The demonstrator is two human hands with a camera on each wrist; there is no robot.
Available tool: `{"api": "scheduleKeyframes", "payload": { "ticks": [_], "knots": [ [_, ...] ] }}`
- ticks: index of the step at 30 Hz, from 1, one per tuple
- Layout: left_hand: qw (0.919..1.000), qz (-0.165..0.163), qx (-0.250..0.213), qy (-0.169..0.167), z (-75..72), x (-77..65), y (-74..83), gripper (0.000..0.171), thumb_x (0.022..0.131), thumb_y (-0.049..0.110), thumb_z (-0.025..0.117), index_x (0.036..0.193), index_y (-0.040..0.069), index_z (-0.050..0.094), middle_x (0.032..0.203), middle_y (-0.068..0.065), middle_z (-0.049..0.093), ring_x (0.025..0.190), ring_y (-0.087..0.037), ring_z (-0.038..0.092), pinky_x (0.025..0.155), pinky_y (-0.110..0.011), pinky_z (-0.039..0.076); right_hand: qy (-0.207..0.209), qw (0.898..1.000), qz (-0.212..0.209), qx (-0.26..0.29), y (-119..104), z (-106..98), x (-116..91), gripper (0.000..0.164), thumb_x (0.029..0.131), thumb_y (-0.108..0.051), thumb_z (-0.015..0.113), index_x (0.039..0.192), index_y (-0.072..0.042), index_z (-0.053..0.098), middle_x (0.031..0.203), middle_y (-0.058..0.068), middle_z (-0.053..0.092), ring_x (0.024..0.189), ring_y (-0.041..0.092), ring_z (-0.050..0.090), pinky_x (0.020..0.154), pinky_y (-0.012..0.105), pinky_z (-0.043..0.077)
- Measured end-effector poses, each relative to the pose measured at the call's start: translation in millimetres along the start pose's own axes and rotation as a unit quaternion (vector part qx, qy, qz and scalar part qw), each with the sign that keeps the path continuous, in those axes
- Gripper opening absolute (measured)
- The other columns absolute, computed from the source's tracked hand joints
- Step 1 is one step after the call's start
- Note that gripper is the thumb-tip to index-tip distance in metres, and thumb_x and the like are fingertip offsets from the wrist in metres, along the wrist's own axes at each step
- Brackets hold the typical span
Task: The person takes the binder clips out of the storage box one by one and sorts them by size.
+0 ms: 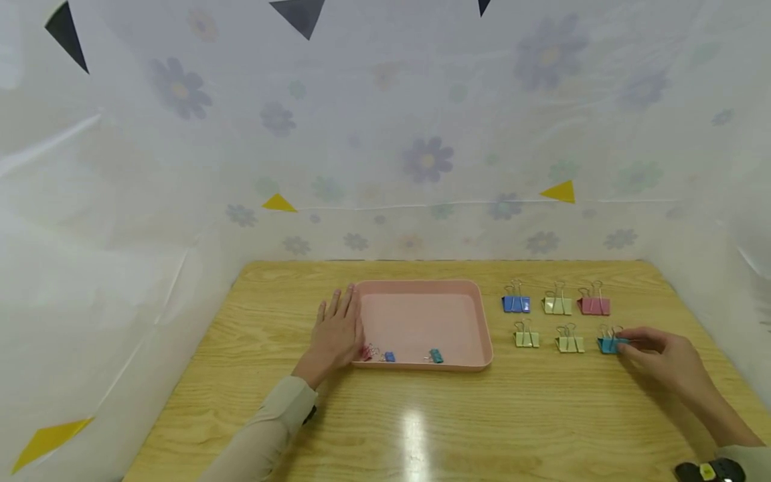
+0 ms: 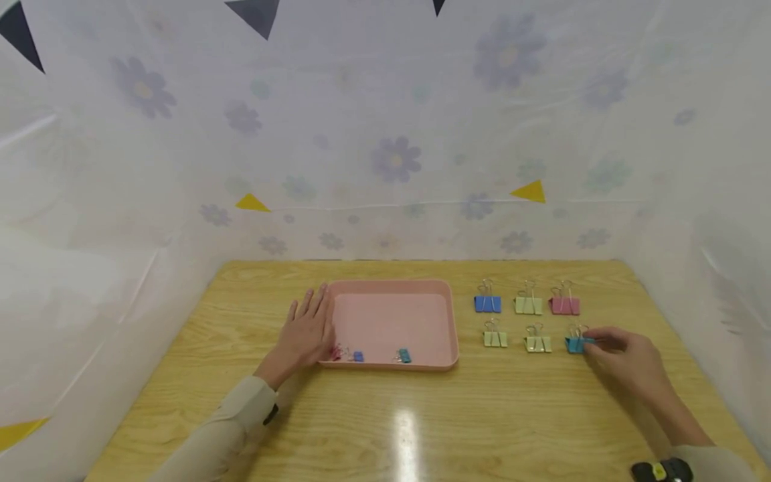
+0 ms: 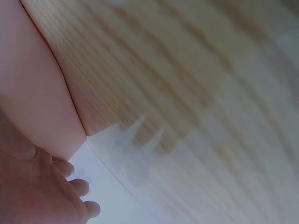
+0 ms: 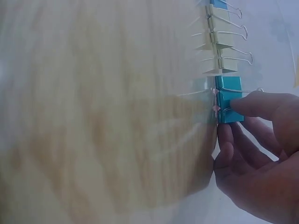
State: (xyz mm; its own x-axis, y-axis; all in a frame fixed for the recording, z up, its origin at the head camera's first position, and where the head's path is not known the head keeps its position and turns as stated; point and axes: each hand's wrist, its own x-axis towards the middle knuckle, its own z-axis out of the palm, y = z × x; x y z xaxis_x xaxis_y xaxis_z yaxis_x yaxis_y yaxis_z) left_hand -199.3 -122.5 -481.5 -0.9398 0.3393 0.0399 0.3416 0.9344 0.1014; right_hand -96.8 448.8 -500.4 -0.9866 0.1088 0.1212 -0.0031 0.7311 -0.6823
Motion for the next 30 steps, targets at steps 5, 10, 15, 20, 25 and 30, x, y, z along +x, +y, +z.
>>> {"api": "scheduleKeyframes", "payload": {
  "ticks": [5, 10, 15, 20, 25, 30],
  "knots": [
    [1.0, -0.002, -0.001, -0.002, 1.9, 0.3, -0.7, 0.06, 0.111, 0.028, 0.026, 0.165, 0.004, 0.013, 0.171, -0.011, 0.012, 0.157, -0.036, 0.012, 0.123, -0.059, 0.012, -0.014, 1.0, 0.013, -0.006, 2, 0, 2, 0.036, 0.095, -0.022, 0.076, 0.114, 0.008, 0.072, 0.098, 0.008, 0.076, 0.078, -0.017, 0.055, 0.063, 0.012, 0.047],
    [1.0, -0.007, 0.003, -0.006, 1.9, 1.2, -0.4, 0.06, 0.111, 0.028, 0.026, 0.165, 0.005, 0.012, 0.172, -0.009, 0.011, 0.157, -0.035, 0.011, 0.123, -0.058, 0.012, -0.04, 0.999, 0.02, -0.006, 3, -1, 4, 0.039, 0.097, -0.022, 0.073, 0.119, 0.01, 0.07, 0.112, 0.028, 0.071, 0.08, -0.019, 0.051, 0.064, 0.013, 0.049],
    [1.0, -0.005, 0.006, -0.006, 2.4, 1.3, -0.9, 0.06, 0.111, 0.028, 0.025, 0.165, 0.005, 0.012, 0.172, -0.01, 0.011, 0.157, -0.035, 0.01, 0.123, -0.058, 0.012, -0.034, 0.999, 0.014, -0.004, 5, -1, 3, 0.044, 0.097, -0.025, 0.073, 0.124, 0.01, 0.068, 0.107, 0.012, 0.074, 0.082, -0.02, 0.051, 0.064, 0.013, 0.048],
    [1.0, -0.001, 0.001, -0.002, 3.0, 1.4, -1.0, 0.06, 0.111, 0.028, 0.024, 0.165, 0.004, 0.013, 0.171, -0.012, 0.013, 0.157, -0.036, 0.011, 0.123, -0.059, 0.012, -0.001, 1.0, -0.001, 0.014, 3, -4, -2, 0.046, 0.098, -0.027, 0.072, 0.13, 0.005, 0.064, 0.104, -0.031, 0.06, 0.086, -0.023, 0.05, 0.064, 0.012, 0.047],
    [1.0, 0.002, -0.001, 0.0, 4.2, 1.9, -2.2, 0.06, 0.111, 0.028, 0.026, 0.165, 0.005, 0.012, 0.171, -0.011, 0.013, 0.157, -0.036, 0.011, 0.123, -0.059, 0.012, 0.048, 0.996, -0.038, 0.067, -9, -7, -4, 0.032, 0.098, -0.016, 0.072, 0.128, -0.008, 0.067, 0.109, -0.039, 0.056, 0.09, -0.02, 0.054, 0.068, 0.006, 0.048],
    [1.0, 0.001, 0.005, -0.003, 5.6, 2.8, -3.3, 0.06, 0.111, 0.029, 0.024, 0.165, 0.006, 0.01, 0.172, -0.009, 0.01, 0.157, -0.035, 0.01, 0.123, -0.059, 0.012, 0.059, 0.989, -0.085, 0.104, -32, -3, -3, 0.031, 0.097, -0.005, 0.071, 0.127, -0.006, 0.068, 0.115, -0.031, 0.062, 0.095, -0.015, 0.059, 0.076, 0.004, 0.047]
  ]
}}
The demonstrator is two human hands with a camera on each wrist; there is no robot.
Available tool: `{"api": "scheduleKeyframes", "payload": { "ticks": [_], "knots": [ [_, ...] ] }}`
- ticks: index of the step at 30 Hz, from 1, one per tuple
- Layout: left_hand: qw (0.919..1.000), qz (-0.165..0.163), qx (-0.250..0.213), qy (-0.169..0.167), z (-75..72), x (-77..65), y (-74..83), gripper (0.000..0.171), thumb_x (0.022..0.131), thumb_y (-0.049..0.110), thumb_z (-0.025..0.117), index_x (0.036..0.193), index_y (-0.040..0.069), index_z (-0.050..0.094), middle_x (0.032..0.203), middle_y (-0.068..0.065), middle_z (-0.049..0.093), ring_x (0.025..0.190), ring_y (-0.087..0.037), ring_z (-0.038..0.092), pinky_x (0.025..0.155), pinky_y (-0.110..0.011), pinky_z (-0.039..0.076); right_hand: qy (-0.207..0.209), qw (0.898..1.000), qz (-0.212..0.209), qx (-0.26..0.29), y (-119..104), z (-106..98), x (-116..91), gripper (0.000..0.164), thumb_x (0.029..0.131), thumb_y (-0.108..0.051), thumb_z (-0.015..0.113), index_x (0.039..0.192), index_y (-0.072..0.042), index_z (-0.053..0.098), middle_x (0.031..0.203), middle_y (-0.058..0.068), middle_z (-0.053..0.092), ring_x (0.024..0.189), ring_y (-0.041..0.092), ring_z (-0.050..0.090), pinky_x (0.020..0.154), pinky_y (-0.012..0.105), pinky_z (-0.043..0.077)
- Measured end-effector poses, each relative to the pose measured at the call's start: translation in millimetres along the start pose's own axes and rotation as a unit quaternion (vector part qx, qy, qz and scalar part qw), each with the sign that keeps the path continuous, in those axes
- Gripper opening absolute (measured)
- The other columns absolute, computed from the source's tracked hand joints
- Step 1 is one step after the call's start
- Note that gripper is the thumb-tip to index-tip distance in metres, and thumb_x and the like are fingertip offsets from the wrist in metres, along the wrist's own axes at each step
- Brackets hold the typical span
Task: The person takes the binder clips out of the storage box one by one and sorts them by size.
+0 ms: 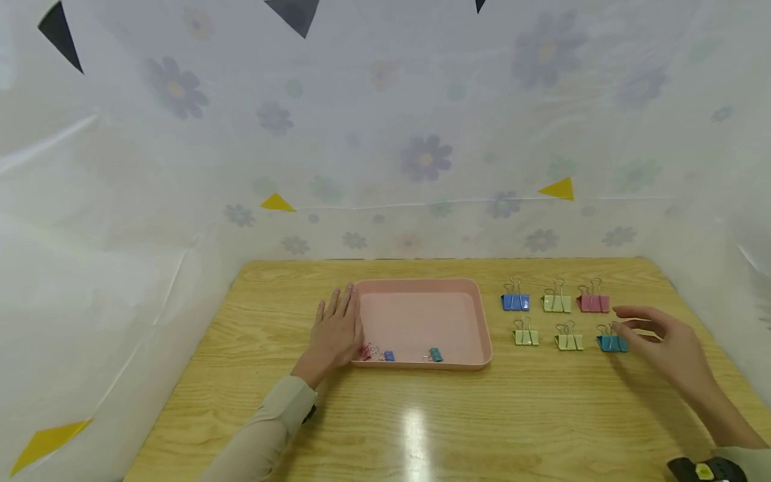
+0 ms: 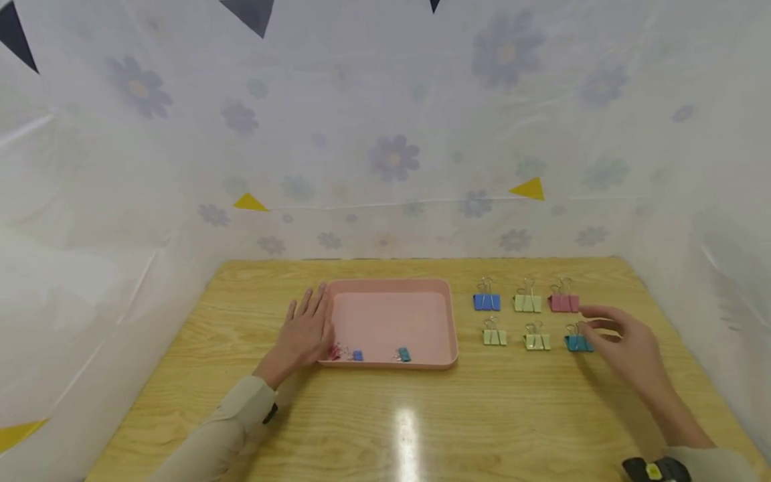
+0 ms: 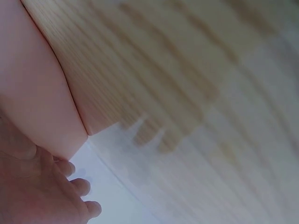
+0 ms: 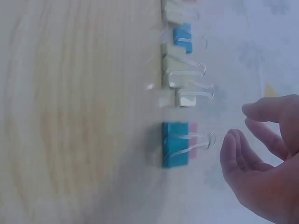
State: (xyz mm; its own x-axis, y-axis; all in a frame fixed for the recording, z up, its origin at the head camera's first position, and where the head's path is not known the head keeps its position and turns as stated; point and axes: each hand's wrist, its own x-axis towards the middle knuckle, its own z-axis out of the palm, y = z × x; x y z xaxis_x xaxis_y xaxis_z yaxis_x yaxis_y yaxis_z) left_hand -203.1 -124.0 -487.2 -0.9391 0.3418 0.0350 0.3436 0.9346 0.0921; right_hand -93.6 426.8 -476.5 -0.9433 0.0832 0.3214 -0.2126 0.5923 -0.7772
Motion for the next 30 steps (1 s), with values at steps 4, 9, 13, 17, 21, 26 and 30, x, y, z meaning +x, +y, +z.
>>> {"api": "scheduleKeyframes", "payload": {
  "ticks": [4, 9, 13, 17, 21, 26, 30],
  "knots": [
    [1.0, -0.001, -0.007, 0.002, -1.6, 0.5, 1.4, 0.061, 0.111, 0.028, 0.026, 0.165, 0.005, 0.012, 0.171, -0.011, 0.013, 0.157, -0.036, 0.011, 0.123, -0.06, 0.012, -0.022, 0.999, -0.029, 0.0, -18, 11, 3, 0.034, 0.096, -0.003, 0.07, 0.129, 0.003, 0.064, 0.117, -0.028, 0.061, 0.098, -0.013, 0.059, 0.077, 0.005, 0.049],
    [1.0, -0.005, -0.002, -0.001, -3.7, 0.7, 2.9, 0.06, 0.112, 0.028, 0.027, 0.165, 0.005, 0.011, 0.172, -0.01, 0.012, 0.157, -0.035, 0.011, 0.123, -0.059, 0.012, -0.045, 0.998, -0.047, 0.002, -30, 29, 7, 0.034, 0.096, -0.003, 0.071, 0.128, 0.004, 0.065, 0.118, -0.025, 0.062, 0.099, -0.011, 0.06, 0.077, 0.008, 0.051],
    [1.0, -0.003, 0.002, 0.001, -0.1, 3.0, 1.5, 0.06, 0.111, 0.029, 0.026, 0.165, 0.006, 0.011, 0.172, -0.01, 0.011, 0.157, -0.035, 0.011, 0.123, -0.059, 0.012, -0.058, 0.997, -0.056, 0.018, -36, 43, 9, 0.035, 0.095, -0.001, 0.071, 0.129, 0.005, 0.065, 0.115, -0.023, 0.064, 0.1, -0.008, 0.062, 0.077, 0.01, 0.053],
    [1.0, 0.002, 0.0, 0.004, 4.2, 4.5, -0.4, 0.061, 0.111, 0.03, 0.026, 0.165, 0.006, 0.01, 0.172, -0.01, 0.009, 0.157, -0.036, 0.011, 0.123, -0.059, 0.011, -0.065, 0.995, -0.067, 0.035, -43, 52, 10, 0.034, 0.095, 0.001, 0.07, 0.129, 0.003, 0.065, 0.117, -0.02, 0.065, 0.101, -0.004, 0.063, 0.079, 0.013, 0.054],
    [1.0, 0.003, -0.004, 0.006, 3.9, 3.9, -0.8, 0.061, 0.111, 0.029, 0.027, 0.165, 0.005, 0.012, 0.172, -0.011, 0.012, 0.156, -0.036, 0.012, 0.123, -0.059, 0.011, -0.068, 0.994, -0.068, 0.045, -52, 59, 11, 0.033, 0.096, 0.0, 0.07, 0.129, 0.002, 0.066, 0.117, -0.019, 0.064, 0.102, -0.002, 0.064, 0.079, 0.014, 0.055],
    [1.0, 0.005, -0.005, 0.007, 0.5, 2.4, -2.0, 0.061, 0.11, 0.028, 0.027, 0.165, 0.004, 0.014, 0.171, -0.012, 0.013, 0.156, -0.037, 0.013, 0.123, -0.06, 0.012, -0.074, 0.993, -0.074, 0.052, -64, 70, 13, 0.034, 0.097, -0.001, 0.069, 0.131, 0.0, 0.066, 0.12, -0.016, 0.065, 0.103, 0.001, 0.064, 0.08, 0.016, 0.055],
    [0.9999, 0.005, -0.006, 0.008, -2.0, 1.5, -2.8, 0.06, 0.111, 0.027, 0.027, 0.165, 0.003, 0.014, 0.171, -0.013, 0.013, 0.156, -0.037, 0.013, 0.123, -0.06, 0.012, -0.086, 0.991, -0.085, 0.059, -73, 84, 14, 0.037, 0.097, -0.002, 0.069, 0.134, -0.004, 0.065, 0.123, -0.008, 0.065, 0.105, 0.003, 0.063, 0.082, 0.017, 0.055]
  ]
}}
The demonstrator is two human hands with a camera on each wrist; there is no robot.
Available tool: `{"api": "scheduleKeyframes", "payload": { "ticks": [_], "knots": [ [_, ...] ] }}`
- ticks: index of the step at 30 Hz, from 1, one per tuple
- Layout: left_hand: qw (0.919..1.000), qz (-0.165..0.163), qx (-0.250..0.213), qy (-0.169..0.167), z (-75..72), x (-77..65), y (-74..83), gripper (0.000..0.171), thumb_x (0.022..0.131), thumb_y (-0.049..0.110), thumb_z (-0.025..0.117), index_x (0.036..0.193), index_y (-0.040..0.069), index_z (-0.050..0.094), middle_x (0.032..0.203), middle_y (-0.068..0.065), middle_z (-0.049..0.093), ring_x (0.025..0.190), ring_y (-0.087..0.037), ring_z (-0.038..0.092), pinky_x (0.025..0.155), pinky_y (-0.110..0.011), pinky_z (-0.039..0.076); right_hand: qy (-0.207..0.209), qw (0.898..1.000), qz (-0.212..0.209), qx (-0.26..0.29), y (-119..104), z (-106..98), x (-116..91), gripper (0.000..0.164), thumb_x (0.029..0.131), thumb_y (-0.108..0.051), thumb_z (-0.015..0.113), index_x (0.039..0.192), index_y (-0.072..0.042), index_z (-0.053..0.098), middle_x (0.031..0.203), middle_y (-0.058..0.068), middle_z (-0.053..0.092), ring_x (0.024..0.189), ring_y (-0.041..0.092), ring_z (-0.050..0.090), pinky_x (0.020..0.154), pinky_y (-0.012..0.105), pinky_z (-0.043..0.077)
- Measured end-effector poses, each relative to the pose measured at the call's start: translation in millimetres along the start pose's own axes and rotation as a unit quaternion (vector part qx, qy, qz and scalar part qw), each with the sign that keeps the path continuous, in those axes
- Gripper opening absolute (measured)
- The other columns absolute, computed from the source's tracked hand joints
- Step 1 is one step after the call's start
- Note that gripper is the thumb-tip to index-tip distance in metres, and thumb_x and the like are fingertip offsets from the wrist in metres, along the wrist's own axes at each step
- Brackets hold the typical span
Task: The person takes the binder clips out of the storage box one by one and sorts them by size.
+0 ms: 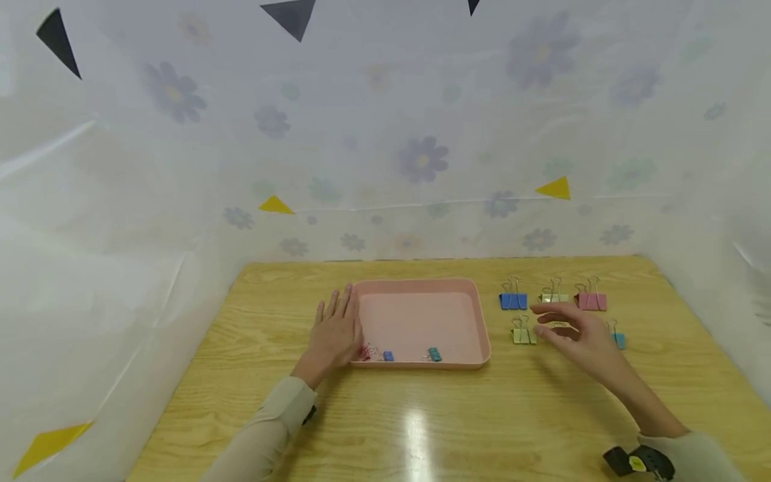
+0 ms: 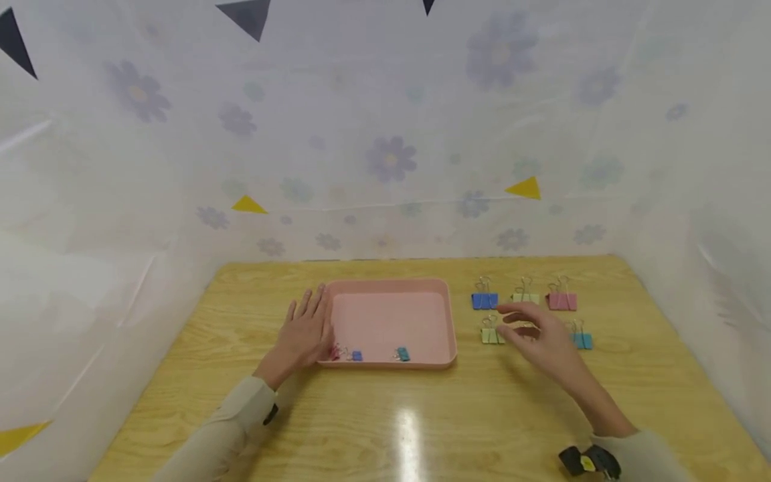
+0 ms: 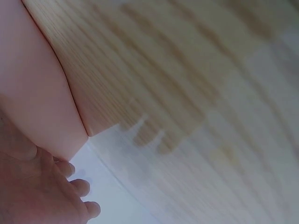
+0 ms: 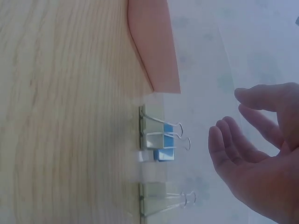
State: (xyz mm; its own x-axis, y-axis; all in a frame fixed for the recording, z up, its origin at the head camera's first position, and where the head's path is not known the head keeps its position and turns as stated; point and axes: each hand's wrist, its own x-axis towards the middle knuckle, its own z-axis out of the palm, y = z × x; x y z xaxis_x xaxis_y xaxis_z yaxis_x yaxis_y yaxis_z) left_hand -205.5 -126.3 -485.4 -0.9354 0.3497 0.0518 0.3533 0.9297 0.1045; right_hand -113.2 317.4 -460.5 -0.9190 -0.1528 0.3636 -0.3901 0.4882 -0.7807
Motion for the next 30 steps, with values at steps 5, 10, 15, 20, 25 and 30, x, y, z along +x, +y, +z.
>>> {"api": "scheduleKeyframes", "payload": {
  "ticks": [5, 10, 15, 20, 25, 30],
  "knots": [
    [1.0, 0.0, 0.005, -0.001, -0.2, -0.1, -1.2, 0.06, 0.111, 0.027, 0.027, 0.165, 0.003, 0.014, 0.171, -0.013, 0.014, 0.156, -0.037, 0.013, 0.123, -0.059, 0.013, -0.016, 1.0, -0.026, 0.002, -6, 20, 9, 0.036, 0.095, 0.001, 0.071, 0.13, -0.007, 0.067, 0.119, 0.001, 0.067, 0.102, 0.01, 0.065, 0.082, 0.019, 0.056],
    [1.0, 0.002, 0.005, 0.003, 1.8, 0.6, -3.1, 0.061, 0.11, 0.027, 0.027, 0.165, 0.004, 0.014, 0.171, -0.013, 0.014, 0.156, -0.038, 0.014, 0.123, -0.06, 0.013, -0.028, 0.998, -0.05, 0.027, -11, 36, 20, 0.038, 0.094, 0.003, 0.07, 0.131, -0.006, 0.067, 0.12, 0.006, 0.067, 0.103, 0.02, 0.066, 0.083, 0.021, 0.056],
    [1.0, -0.002, 0.001, 0.004, 1.0, 0.3, -3.2, 0.061, 0.11, 0.027, 0.027, 0.165, 0.004, 0.014, 0.171, -0.013, 0.014, 0.156, -0.038, 0.014, 0.123, -0.06, 0.013, -0.057, 0.996, -0.062, 0.042, -15, 56, 33, 0.039, 0.093, 0.002, 0.072, 0.131, -0.004, 0.067, 0.122, 0.017, 0.066, 0.104, 0.027, 0.066, 0.083, 0.026, 0.058],
    [1.0, -0.004, 0.005, -0.001, 1.8, -0.9, -2.0, 0.06, 0.111, 0.027, 0.025, 0.165, 0.005, 0.011, 0.171, -0.012, 0.012, 0.156, -0.037, 0.013, 0.123, -0.059, 0.012, -0.1, 0.992, -0.051, 0.055, -18, 77, 44, 0.036, 0.094, -0.002, 0.073, 0.129, -0.005, 0.068, 0.121, 0.019, 0.067, 0.104, 0.035, 0.066, 0.084, 0.031, 0.059],
    [1.0, -0.001, 0.002, 0.005, 2.6, -1.4, -2.3, 0.06, 0.111, 0.027, 0.027, 0.165, 0.004, 0.012, 0.171, -0.012, 0.013, 0.156, -0.037, 0.013, 0.123, -0.059, 0.013, -0.147, 0.985, -0.055, 0.066, -22, 95, 56, 0.039, 0.092, 0.004, 0.073, 0.13, -0.002, 0.067, 0.123, 0.022, 0.066, 0.105, 0.041, 0.065, 0.087, 0.04, 0.059],
    [1.0, -0.005, 0.001, 0.003, 1.0, -1.7, -0.7, 0.061, 0.11, 0.026, 0.027, 0.165, 0.003, 0.013, 0.171, -0.013, 0.013, 0.156, -0.038, 0.014, 0.123, -0.06, 0.013, -0.212, 0.973, -0.049, 0.073, -21, 110, 65, 0.045, 0.091, 0.009, 0.071, 0.134, 0.002, 0.062, 0.13, 0.022, 0.061, 0.111, 0.043, 0.063, 0.092, 0.049, 0.056]
  ]
}}
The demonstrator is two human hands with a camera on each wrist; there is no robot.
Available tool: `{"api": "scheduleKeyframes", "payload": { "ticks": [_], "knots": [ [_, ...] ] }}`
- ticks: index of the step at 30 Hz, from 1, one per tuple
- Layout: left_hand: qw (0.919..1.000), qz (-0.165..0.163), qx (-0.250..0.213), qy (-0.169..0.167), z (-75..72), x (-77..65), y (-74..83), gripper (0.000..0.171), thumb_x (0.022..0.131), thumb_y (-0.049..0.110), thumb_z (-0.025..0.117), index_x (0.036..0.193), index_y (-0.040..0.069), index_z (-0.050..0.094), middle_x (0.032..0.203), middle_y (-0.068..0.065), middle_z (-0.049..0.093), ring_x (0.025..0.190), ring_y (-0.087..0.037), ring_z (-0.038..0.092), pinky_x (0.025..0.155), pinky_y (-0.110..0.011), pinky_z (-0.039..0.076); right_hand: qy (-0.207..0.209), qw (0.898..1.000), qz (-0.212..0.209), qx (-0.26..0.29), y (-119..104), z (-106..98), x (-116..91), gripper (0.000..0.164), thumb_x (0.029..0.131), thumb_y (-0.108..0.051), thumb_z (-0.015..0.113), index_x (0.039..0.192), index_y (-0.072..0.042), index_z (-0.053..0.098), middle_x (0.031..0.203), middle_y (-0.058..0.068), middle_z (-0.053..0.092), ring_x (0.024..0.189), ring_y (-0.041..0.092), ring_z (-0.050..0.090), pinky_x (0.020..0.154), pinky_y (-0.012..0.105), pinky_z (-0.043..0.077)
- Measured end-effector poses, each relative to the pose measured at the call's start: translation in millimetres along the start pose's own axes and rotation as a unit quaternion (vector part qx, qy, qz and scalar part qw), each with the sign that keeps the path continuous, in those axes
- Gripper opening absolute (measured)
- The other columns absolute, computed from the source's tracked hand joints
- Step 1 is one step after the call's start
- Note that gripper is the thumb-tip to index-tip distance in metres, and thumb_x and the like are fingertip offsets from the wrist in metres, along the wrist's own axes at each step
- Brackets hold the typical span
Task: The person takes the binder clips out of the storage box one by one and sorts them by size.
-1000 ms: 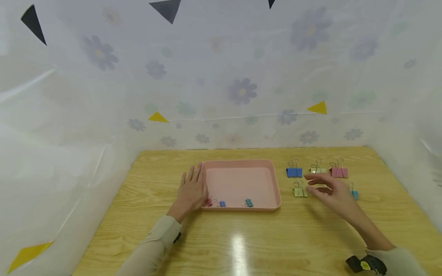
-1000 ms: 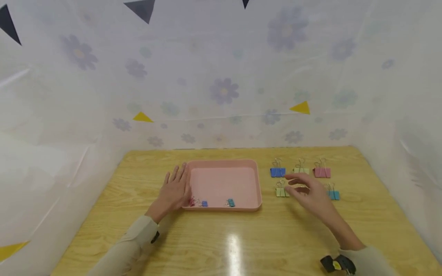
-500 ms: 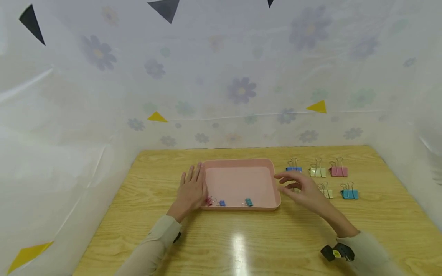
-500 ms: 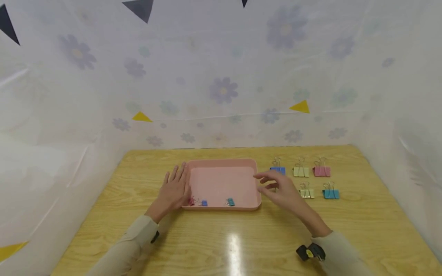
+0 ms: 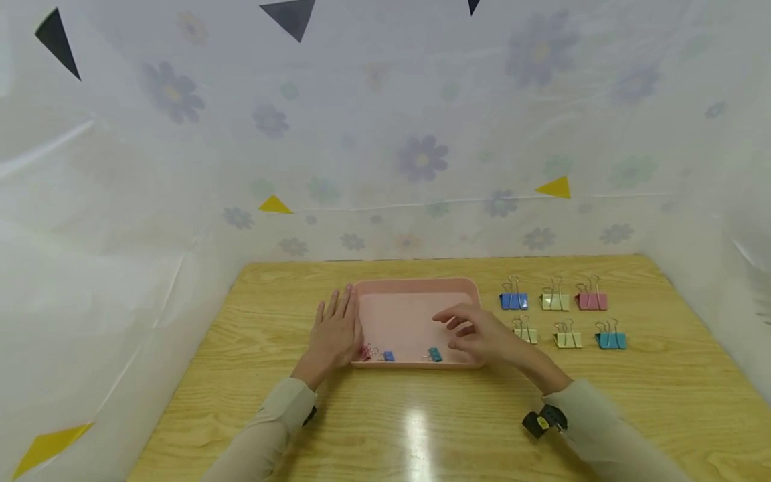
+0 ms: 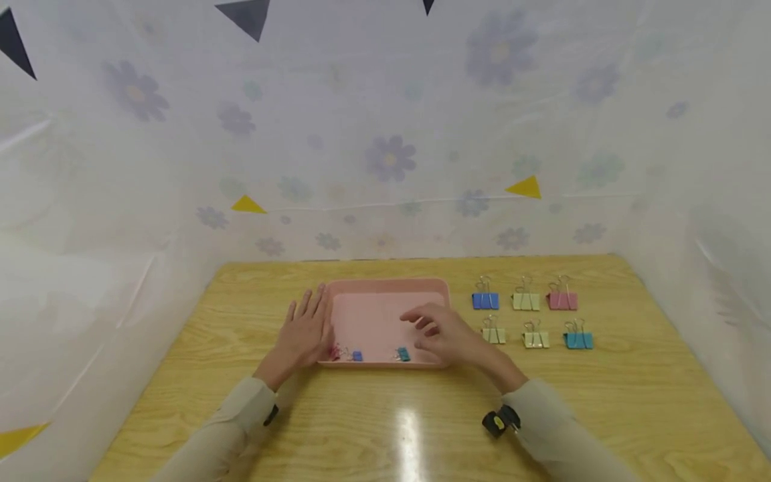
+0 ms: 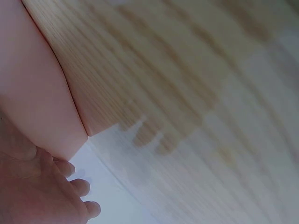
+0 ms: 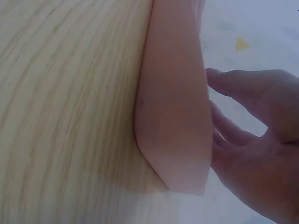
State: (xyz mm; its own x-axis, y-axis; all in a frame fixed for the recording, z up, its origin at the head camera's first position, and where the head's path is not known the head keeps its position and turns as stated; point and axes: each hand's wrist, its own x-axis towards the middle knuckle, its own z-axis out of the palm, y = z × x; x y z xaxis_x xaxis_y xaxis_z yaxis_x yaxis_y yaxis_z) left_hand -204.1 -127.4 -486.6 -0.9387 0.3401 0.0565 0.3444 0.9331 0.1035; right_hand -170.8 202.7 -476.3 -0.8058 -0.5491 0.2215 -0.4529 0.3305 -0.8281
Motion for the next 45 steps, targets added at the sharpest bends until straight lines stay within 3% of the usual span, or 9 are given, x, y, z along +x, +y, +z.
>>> {"api": "scheduleKeyframes", "payload": {
  "ticks": [7, 17, 21, 27, 32, 38, 45],
  "knots": [
    [1.0, -0.006, 0.004, -0.003, -2.9, -1.5, 3.9, 0.06, 0.111, 0.026, 0.03, 0.164, 0.003, 0.016, 0.171, -0.012, 0.014, 0.156, -0.037, 0.015, 0.123, -0.059, 0.013, -0.06, 0.998, -0.005, -0.034, 10, 11, 10, 0.045, 0.09, 0.001, 0.076, 0.133, -0.004, 0.064, 0.126, 0.015, 0.063, 0.113, 0.036, 0.062, 0.091, 0.045, 0.056],
    [1.0, -0.003, 0.003, -0.004, -3.7, -1.1, 3.9, 0.06, 0.111, 0.025, 0.03, 0.164, 0.002, 0.016, 0.171, -0.013, 0.014, 0.156, -0.037, 0.014, 0.123, -0.059, 0.013, -0.101, 0.992, 0.02, -0.07, 7, 18, 16, 0.033, 0.089, 0.006, 0.07, 0.116, -0.012, 0.074, 0.115, 0.007, 0.062, 0.095, 0.024, 0.06, 0.08, 0.031, 0.054],
    [1.0, -0.003, 0.003, 0.0, -4.1, -1.5, 3.9, 0.06, 0.111, 0.026, 0.03, 0.164, 0.003, 0.017, 0.171, -0.012, 0.014, 0.156, -0.037, 0.015, 0.123, -0.059, 0.014, -0.095, 0.992, 0.003, -0.088, 9, 21, 20, 0.025, 0.089, 0.003, 0.073, 0.107, -0.013, 0.076, 0.107, 0.002, 0.063, 0.092, 0.02, 0.059, 0.078, 0.029, 0.053],
    [1.0, -0.003, -0.005, 0.004, -3.3, -0.9, 3.2, 0.06, 0.111, 0.026, 0.03, 0.164, 0.003, 0.017, 0.171, -0.012, 0.015, 0.156, -0.037, 0.015, 0.122, -0.06, 0.014, -0.08, 0.993, 0.0, -0.092, 11, 24, 23, 0.018, 0.088, -0.006, 0.08, 0.104, -0.013, 0.076, 0.096, -0.001, 0.065, 0.084, 0.015, 0.059, 0.074, 0.027, 0.052],
    [0.9999, 0.001, 0.002, 0.014, -0.8, -0.7, 0.8, 0.06, 0.111, 0.027, 0.032, 0.164, 0.003, 0.018, 0.171, -0.012, 0.016, 0.155, -0.037, 0.016, 0.122, -0.059, 0.016, -0.059, 0.994, 0.001, -0.087, 13, 26, 25, 0.016, 0.088, -0.005, 0.079, 0.102, -0.011, 0.074, 0.092, 0.001, 0.065, 0.077, 0.014, 0.058, 0.068, 0.027, 0.051],
    [0.9999, 0.001, 0.001, 0.013, 0.7, 0.3, 0.0, 0.06, 0.111, 0.026, 0.031, 0.164, 0.003, 0.017, 0.171, -0.013, 0.015, 0.155, -0.038, 0.016, 0.122, -0.059, 0.015, -0.008, 0.997, 0.021, -0.077, 15, 27, 26, 0.019, 0.085, -0.004, 0.08, 0.102, -0.011, 0.072, 0.094, -0.001, 0.066, 0.084, 0.013, 0.063, 0.073, 0.028, 0.056],
    [0.9999, 0.001, 0.002, 0.014, 3.1, 0.8, -1.9, 0.06, 0.111, 0.027, 0.03, 0.165, 0.004, 0.016, 0.171, -0.012, 0.016, 0.156, -0.037, 0.015, 0.123, -0.059, 0.015, 0.009, 0.998, 0.047, -0.035, 14, 25, 26, 0.021, 0.088, -0.002, 0.079, 0.105, -0.009, 0.071, 0.099, 0.001, 0.067, 0.089, 0.016, 0.065, 0.077, 0.029, 0.058]
  ]
}}
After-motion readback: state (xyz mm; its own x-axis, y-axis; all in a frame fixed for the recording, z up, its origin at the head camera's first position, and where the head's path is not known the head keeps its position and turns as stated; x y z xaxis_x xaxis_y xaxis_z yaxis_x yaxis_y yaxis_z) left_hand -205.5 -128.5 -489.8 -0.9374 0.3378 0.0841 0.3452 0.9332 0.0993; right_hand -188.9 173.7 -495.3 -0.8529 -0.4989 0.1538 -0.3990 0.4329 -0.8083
